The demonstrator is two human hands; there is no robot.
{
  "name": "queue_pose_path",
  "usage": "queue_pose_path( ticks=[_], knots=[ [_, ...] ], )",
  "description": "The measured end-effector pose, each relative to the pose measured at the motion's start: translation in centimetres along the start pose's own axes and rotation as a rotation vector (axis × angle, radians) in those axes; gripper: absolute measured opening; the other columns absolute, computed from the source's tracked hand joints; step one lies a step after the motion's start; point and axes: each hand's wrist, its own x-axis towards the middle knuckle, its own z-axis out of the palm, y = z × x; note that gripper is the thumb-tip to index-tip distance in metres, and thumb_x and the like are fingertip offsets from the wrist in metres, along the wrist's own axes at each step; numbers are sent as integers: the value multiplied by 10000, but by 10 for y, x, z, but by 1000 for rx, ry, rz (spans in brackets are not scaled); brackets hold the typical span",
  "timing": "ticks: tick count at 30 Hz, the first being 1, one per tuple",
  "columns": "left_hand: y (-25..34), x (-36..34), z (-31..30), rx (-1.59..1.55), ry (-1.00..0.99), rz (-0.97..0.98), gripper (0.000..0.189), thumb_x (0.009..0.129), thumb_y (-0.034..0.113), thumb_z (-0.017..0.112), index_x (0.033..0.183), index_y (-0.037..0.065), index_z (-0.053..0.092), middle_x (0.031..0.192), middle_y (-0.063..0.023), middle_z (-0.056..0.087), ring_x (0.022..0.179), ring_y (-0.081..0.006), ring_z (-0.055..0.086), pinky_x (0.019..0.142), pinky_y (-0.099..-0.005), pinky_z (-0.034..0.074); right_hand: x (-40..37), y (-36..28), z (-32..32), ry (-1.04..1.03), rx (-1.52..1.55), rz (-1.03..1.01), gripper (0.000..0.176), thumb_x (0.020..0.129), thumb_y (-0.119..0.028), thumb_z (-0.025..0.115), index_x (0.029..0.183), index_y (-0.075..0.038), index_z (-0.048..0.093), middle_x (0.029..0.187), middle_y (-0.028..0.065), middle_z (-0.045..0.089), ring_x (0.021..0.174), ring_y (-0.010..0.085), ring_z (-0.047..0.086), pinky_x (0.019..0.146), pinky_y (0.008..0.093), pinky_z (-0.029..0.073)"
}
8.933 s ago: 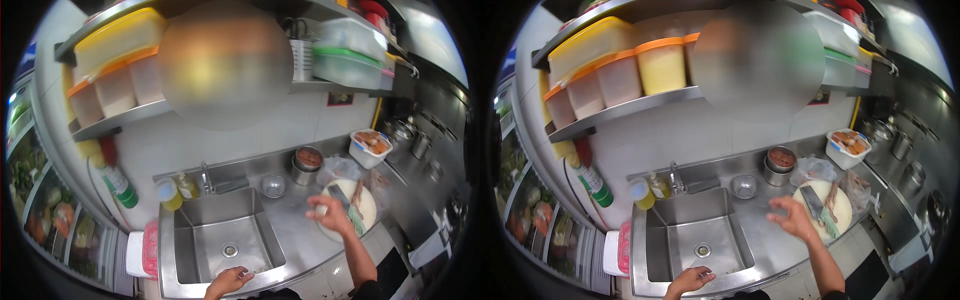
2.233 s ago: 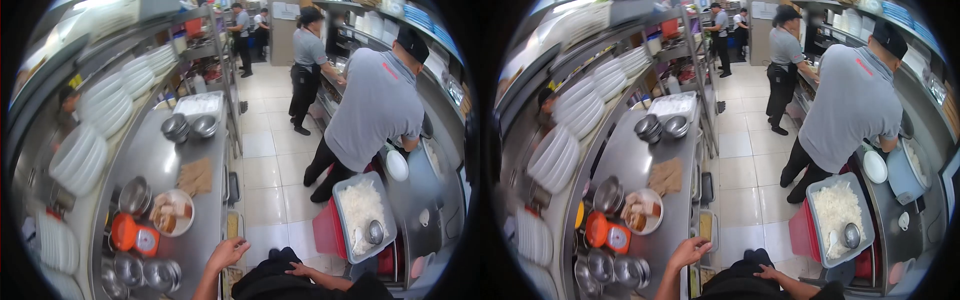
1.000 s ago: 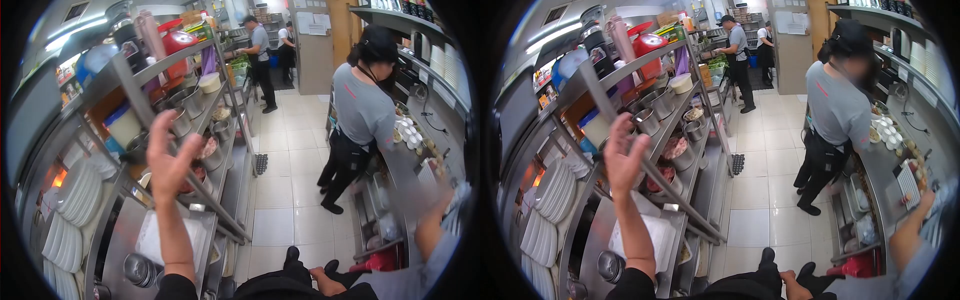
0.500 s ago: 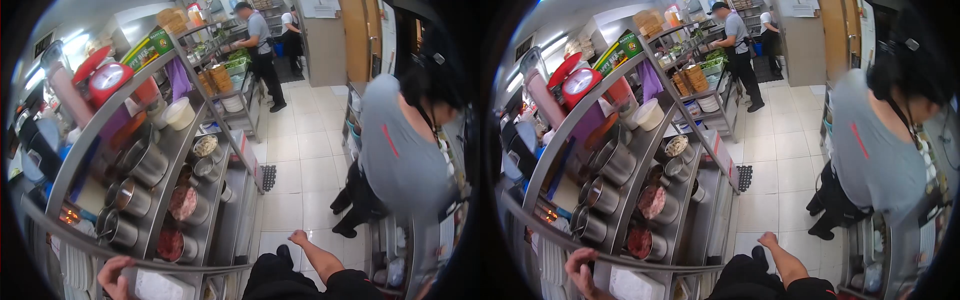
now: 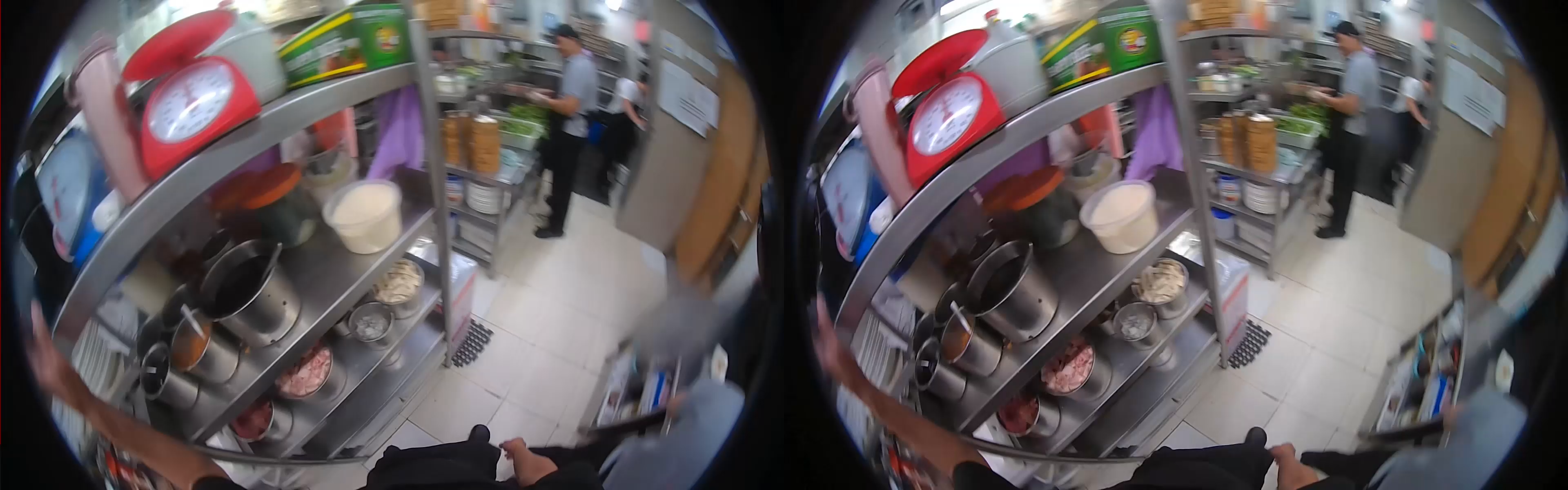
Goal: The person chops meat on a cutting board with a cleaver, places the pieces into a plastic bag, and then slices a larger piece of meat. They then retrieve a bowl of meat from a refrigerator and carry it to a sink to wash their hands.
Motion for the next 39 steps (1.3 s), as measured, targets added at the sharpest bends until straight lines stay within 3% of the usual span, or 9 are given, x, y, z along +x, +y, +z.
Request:
queue_pose_path(
  ticks=[3, 4, 9, 12, 16, 22, 30, 36, 39],
  knots=[
    [2, 37, 5, 552, -170, -95, 447, 910, 234, 613, 1327, 107, 518, 1351, -122, 496, 1270, -255, 457, 1010, -362, 416, 13, -3, -47, -178, 338, -99, 340, 801, -284, 713, 1064, -77, 652, 1033, 112, 653, 959, 291, 608, 816, 450, 521],
    [53, 77, -3, 82, 167, -671, 700, 828, 451, 680, 1354, 46, 461, 1346, -183, 485, 1264, -300, 454, 1041, -395, 367, 44, 10, -65, -148, 24, -1034, 224, 795, -183, 677, 968, -42, 662, 866, 119, 645, 810, 291, 603, 732, 407, 512],
    [67, 113, -14, -46, -48, -1029, 1078, 665, 662, 700, 1410, -20, 323, 1352, -275, 446, 1277, -371, 429, 1056, -405, 328, 198, -16, -137, -109, -341, -1840, 372, 685, -175, 749, 978, 8, 610, 864, 168, 617, 794, 333, 615, 723, 394, 506],
    [19, 109, 13, -23, -297, -1008, 1250, 592, 689, 731, 1400, -127, 238, 1326, -317, 453, 1246, -346, 464, 1047, -375, 343, 177, -65, -152, 111, -659, -694, 328, 728, -328, 710, 890, -50, 648, 816, 134, 650, 742, 274, 642, 730, 370, 520],
    [5, 121, 25, -548, -499, -1137, 916, 677, 524, 768, 1309, -62, 458, 1134, -166, 616, 980, -229, 617, 857, -317, 479, 119, -152, -171, 298, -422, -662, 370, 789, -416, 666, 689, -61, 696, 627, 110, 670, 566, 211, 647, 645, 367, 536],
    [-8, 116, 31, -511, -419, -896, 370, 754, 386, 725, 868, 37, 684, 827, -18, 635, 767, -130, 572, 736, -278, 439, -119, -310, -227, 164, 282, -1144, 253, 758, -261, 728, 855, -34, 675, 809, 97, 683, 750, 210, 649, 706, 329, 507],
    [-22, 57, -61, -1498, -544, -1070, 475, 899, 277, 573, 1249, -41, 531, 1200, -117, 561, 1108, -209, 542, 984, -330, 403, -463, -401, -297, -246, 273, -2267, 497, 755, -358, 757, 1104, -41, 602, 1121, 139, 592, 1092, 280, 542, 970, 375, 414],
    [276, 23, -108, -1254, -434, -650, 636, 598, 101, 727, 1163, -87, 501, 990, -164, 621, 887, -240, 627, 771, -361, 522, -615, -413, -264, -495, 540, -2678, 739, 596, -358, 761, 1164, 38, 501, 1157, 252, 495, 1092, 417, 475, 920, 459, 420],
    [393, 62, -141, -1511, -470, -1163, 746, 485, -14, 757, 1174, -80, 476, 995, -151, 616, 878, -252, 633, 770, -350, 518, -627, -413, -258, -556, 409, -2628, 614, 574, -302, 745, 1039, 51, 556, 1010, 229, 544, 971, 386, 535, 851, 441, 448]
  ],
)
